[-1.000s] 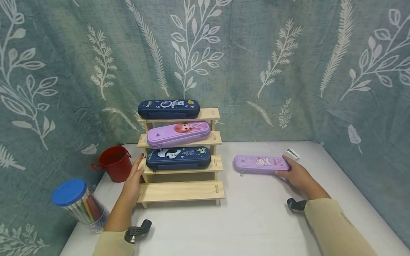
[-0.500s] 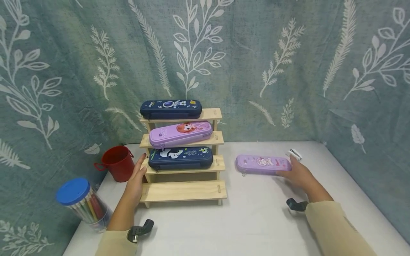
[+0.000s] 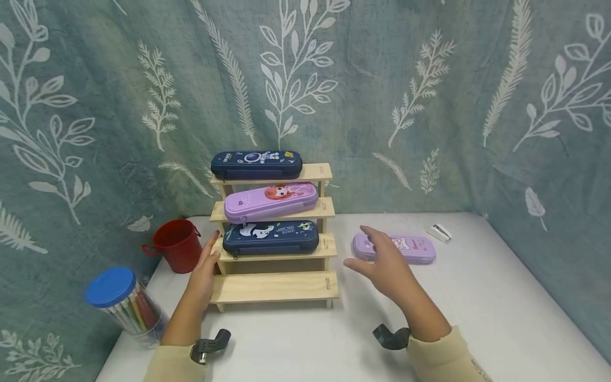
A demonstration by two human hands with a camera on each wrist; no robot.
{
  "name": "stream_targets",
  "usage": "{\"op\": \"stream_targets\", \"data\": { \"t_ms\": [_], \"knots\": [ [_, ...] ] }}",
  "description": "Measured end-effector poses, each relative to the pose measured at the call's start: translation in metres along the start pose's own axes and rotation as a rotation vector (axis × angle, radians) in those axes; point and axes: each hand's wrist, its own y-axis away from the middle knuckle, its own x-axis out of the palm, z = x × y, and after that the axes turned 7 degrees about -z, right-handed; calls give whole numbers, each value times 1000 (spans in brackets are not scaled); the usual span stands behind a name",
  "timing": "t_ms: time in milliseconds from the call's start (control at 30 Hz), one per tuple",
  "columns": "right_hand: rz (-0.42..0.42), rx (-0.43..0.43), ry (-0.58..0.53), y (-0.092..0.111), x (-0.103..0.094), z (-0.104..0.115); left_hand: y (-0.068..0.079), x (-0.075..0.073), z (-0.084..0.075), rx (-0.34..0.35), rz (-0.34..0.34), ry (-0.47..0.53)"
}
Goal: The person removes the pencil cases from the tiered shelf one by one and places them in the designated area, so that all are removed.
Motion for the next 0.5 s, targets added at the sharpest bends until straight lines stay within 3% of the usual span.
{"op": "stream_targets", "data": {
  "t_ms": [267,500],
  "knots": [
    [1,-81,-178,1,43,25,3,-1,-4,24,-6,-42],
    [-49,-65,-140,-8,67,44,4,1,-2,16,-7,-3]
  ]
}}
